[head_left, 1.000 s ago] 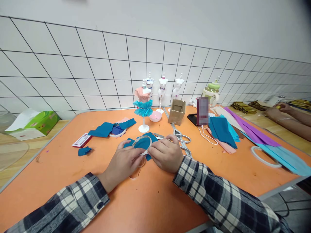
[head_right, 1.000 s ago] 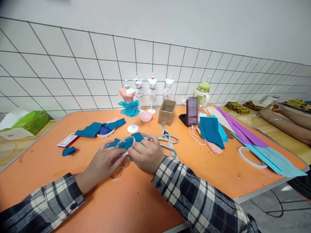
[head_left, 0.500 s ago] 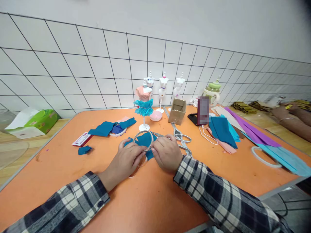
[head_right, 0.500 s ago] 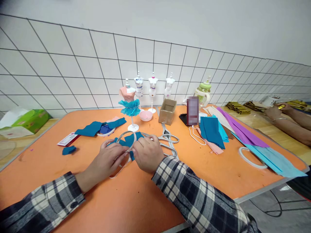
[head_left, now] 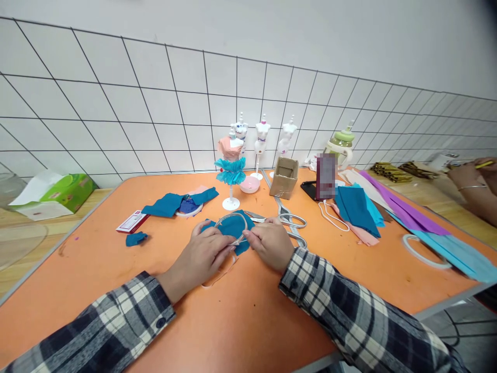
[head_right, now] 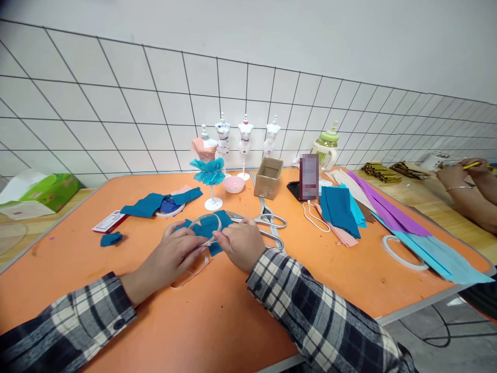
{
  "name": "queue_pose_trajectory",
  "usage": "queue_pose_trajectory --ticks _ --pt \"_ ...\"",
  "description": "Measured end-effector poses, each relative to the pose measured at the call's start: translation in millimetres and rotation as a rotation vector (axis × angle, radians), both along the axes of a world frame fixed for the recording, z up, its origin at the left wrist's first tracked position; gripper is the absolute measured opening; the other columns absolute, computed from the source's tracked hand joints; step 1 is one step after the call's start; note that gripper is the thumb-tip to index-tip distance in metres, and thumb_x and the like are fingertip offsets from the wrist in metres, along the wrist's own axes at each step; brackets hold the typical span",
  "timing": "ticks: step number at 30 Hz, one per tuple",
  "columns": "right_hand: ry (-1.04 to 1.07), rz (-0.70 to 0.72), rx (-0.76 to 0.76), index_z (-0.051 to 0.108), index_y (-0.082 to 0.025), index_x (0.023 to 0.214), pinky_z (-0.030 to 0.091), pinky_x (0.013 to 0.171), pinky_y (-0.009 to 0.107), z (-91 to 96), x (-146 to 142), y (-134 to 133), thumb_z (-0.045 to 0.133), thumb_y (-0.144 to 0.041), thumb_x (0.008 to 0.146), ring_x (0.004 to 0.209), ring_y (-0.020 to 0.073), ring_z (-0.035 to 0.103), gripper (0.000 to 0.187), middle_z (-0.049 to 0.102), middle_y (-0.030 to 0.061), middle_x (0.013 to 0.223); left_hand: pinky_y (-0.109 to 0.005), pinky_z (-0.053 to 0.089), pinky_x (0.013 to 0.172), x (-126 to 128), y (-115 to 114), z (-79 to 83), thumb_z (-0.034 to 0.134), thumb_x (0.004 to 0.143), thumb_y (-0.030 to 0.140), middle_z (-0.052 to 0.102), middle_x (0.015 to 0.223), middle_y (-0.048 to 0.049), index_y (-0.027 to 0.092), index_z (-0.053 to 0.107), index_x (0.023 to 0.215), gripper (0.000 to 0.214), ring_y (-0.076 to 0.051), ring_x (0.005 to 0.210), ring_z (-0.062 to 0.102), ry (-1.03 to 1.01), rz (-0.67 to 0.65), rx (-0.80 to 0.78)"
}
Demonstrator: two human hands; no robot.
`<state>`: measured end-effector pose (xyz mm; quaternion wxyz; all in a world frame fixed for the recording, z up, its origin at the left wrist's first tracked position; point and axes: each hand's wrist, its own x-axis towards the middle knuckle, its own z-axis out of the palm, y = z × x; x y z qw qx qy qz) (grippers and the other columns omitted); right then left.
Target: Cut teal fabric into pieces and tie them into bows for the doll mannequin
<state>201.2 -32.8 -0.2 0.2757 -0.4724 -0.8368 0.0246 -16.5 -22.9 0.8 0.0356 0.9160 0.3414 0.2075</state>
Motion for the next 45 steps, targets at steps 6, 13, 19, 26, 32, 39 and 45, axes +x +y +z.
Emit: queue_pose_trajectory --ticks 6,13,19,26,32,39,45 --pt "0.213 0.090 -0.047 0.062 -0.018 0.087 0.036 0.073 0.029 -0.3 6.2 1.7 0.028 -0.040 0.101 0.081 0.0164 0.056 0.043 0.064 0.0047 0.085 -0.046 0.028 0.098 -2.0 2.1 -0.8 0.040 0.099 0.028 0.066 0.081 -0.0004 0.023 0.065 0.101 0.026 -0.019 0.083 0.058 -0.022 0.001 -0.014" --pt "0.068 0.127 0.305 0.061 -0.022 0.107 0.028 0.100 0.042 7.0 3.5 -6.7 0.059 -0.033 0.086 0.103 0.0215 0.054 0.023 0.066 0.0049 0.108 -0.042 0.032 0.094 -2.1 6.5 -6.5 0.041 0.099 0.031 0.067 0.082 0.0002 0.024 0.064 0.102 0.025 -0.019 0.083 0.057 -0.081 0.020 -0.083" --pt "-0.038 0.131 0.406 0.065 -0.027 0.092 0.028 0.094 0.038 -0.5 1.6 -4.1 0.053 -0.022 0.094 0.090 0.0155 0.055 0.013 0.070 -0.0030 0.086 -0.042 0.032 0.094 -0.7 5.5 -6.3 0.042 0.099 0.029 0.067 0.079 0.0017 0.023 0.063 0.098 0.022 -0.017 0.077 0.057 -0.099 -0.035 -0.115" --pt "-0.204 0.014 0.397 0.061 -0.022 0.090 0.028 0.092 0.040 -0.6 -3.2 -5.1 0.045 -0.014 0.094 0.088 0.0192 0.051 0.018 0.065 0.0022 0.084 -0.036 0.042 0.076 1.1 7.5 -6.3 0.041 0.098 0.032 0.067 0.079 -0.0037 0.022 0.066 0.102 0.027 -0.022 0.081 0.057 -0.067 -0.005 -0.080" --pt "-0.225 -0.014 0.285 0.058 -0.018 0.094 0.032 0.085 0.039 -1.5 -9.1 -7.9 0.045 -0.015 0.091 0.089 0.0222 0.048 0.014 0.061 0.0064 0.090 -0.042 0.035 0.093 -0.3 2.4 -3.5 0.043 0.097 0.028 0.069 0.082 -0.0023 0.023 0.066 0.103 0.024 -0.020 0.080 0.061 -0.003 0.009 0.081" --pt "-0.269 0.014 0.051 0.056 -0.018 0.096 0.033 0.065 0.032 -0.8 -16.9 -14.3 0.041 -0.017 0.094 0.079 0.0196 0.050 0.014 0.058 0.0063 0.088 -0.036 0.033 0.072 1.1 0.0 -2.3 0.043 0.098 0.036 0.065 0.068 -0.0013 0.024 0.068 0.090 0.028 -0.019 0.067 0.058 0.070 0.019 0.119" --pt "-0.082 0.094 -0.239 0.053 -0.018 0.090 0.036 0.064 0.027 -2.5 -15.1 -15.1 0.043 -0.014 0.093 0.078 0.0160 0.051 0.011 0.058 0.0042 0.088 -0.034 0.032 0.065 1.2 -3.5 -5.3 0.049 0.094 0.032 0.058 0.053 0.0002 0.022 0.067 0.074 0.029 -0.016 0.054 0.053 0.045 -0.053 0.193"
